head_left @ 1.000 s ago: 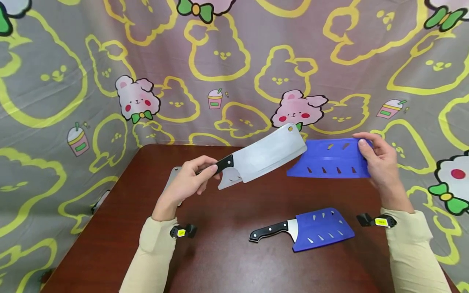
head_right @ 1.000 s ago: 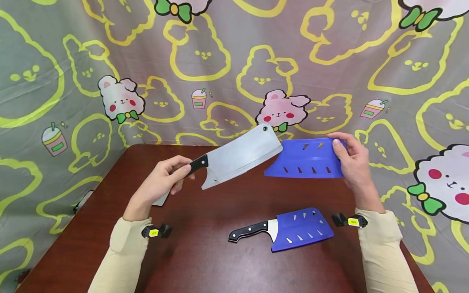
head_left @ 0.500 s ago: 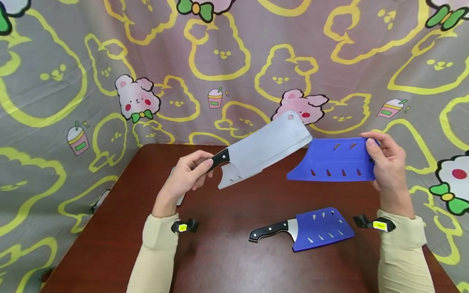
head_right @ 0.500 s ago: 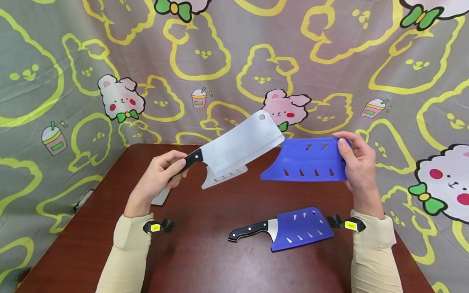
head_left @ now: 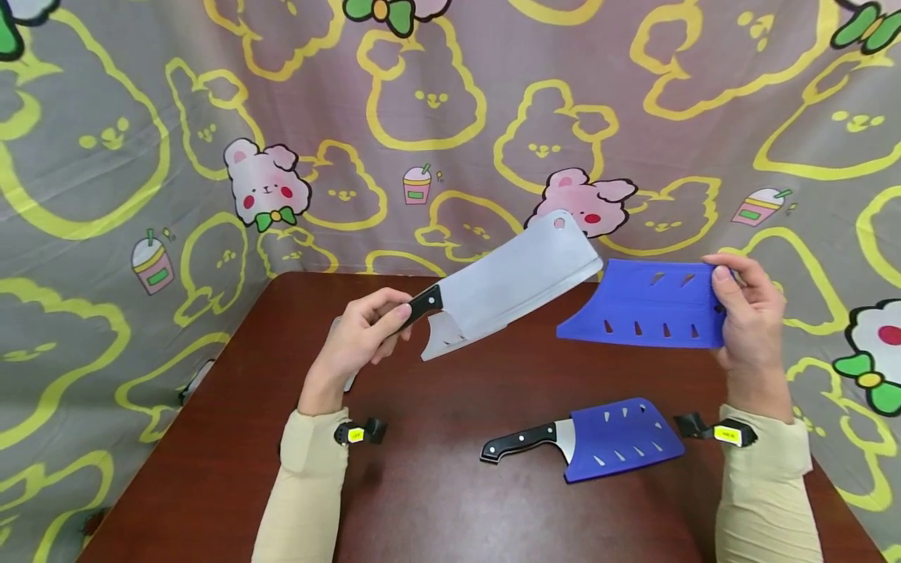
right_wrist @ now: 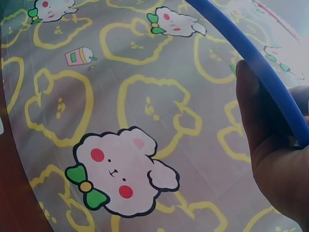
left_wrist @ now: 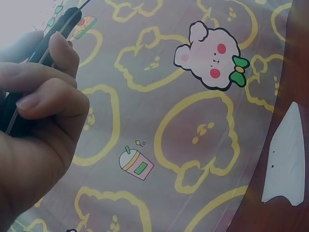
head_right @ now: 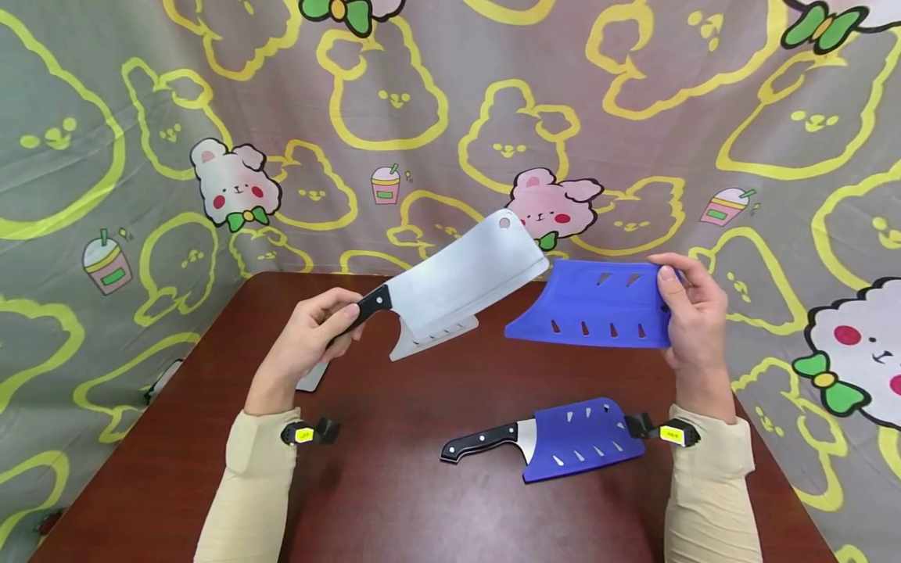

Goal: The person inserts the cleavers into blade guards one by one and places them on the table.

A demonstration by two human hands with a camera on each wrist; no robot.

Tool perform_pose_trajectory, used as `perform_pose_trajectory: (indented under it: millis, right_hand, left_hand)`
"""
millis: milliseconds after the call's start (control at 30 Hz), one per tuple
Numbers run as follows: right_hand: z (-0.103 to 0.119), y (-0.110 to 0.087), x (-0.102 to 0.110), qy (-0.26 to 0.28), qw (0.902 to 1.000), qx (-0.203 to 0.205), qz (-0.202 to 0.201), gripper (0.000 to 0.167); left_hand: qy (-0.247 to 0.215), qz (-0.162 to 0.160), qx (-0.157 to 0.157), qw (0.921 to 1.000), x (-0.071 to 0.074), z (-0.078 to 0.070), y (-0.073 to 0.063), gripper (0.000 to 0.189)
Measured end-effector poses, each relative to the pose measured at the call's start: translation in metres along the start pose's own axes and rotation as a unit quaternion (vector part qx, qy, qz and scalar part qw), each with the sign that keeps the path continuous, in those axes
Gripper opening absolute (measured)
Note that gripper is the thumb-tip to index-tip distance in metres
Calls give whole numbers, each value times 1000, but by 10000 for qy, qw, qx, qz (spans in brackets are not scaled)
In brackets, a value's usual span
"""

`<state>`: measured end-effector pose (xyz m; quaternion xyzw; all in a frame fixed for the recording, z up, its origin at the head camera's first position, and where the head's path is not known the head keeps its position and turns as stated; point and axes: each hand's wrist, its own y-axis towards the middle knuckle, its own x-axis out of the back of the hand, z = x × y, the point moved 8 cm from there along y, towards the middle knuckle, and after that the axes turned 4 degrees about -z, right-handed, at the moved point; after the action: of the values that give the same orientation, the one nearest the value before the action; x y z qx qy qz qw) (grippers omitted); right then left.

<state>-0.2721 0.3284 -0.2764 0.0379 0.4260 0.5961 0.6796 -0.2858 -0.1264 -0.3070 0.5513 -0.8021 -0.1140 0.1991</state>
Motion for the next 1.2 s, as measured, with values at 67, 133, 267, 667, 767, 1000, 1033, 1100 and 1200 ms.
perform_pose_trajectory:
  millis: [67, 133, 267, 667, 767, 1000, 1033, 1100, 1200]
  right_hand:
    - [1, 0, 0, -38, 10000, -1, 16, 21]
    - [1, -1, -1, -109, 9999, -2, 23, 21]
    - [1, -5, -1, -364, 9993, 41, 18, 22]
    - [7, 0, 1, -434, 9988, 151, 188, 22]
    - [9, 0, 4, -420, 9989, 156, 135, 22]
    - [15, -1, 2, -591, 9974, 250, 341, 21]
    - [15, -2, 1, -605, 9970, 266, 404, 21]
    - [16, -2, 1, -593, 9968, 274, 456, 21]
    - [17, -2, 2, -624, 9966, 273, 462, 20]
  left_hand:
    - [-68, 58, -15, 10000, -2, 0, 0, 16]
    - [-105, 96, -19, 9999, -4, 0, 0, 16]
    - [-76, 150, 21, 9999, -6, 0, 1, 17]
    - [584, 700, 397, 9950, -16, 2, -4, 32]
    - [724, 881, 482, 9923, -18, 2, -6, 32]
    - [812, 1225, 494, 9879, -18, -5, -13, 34]
    - [846, 1265, 499, 9871, -18, -6, -14, 34]
    - [940, 1368, 515, 9848, -18, -7, -16, 34]
    - [1077, 1599, 644, 9791, -20, -6, -20, 34]
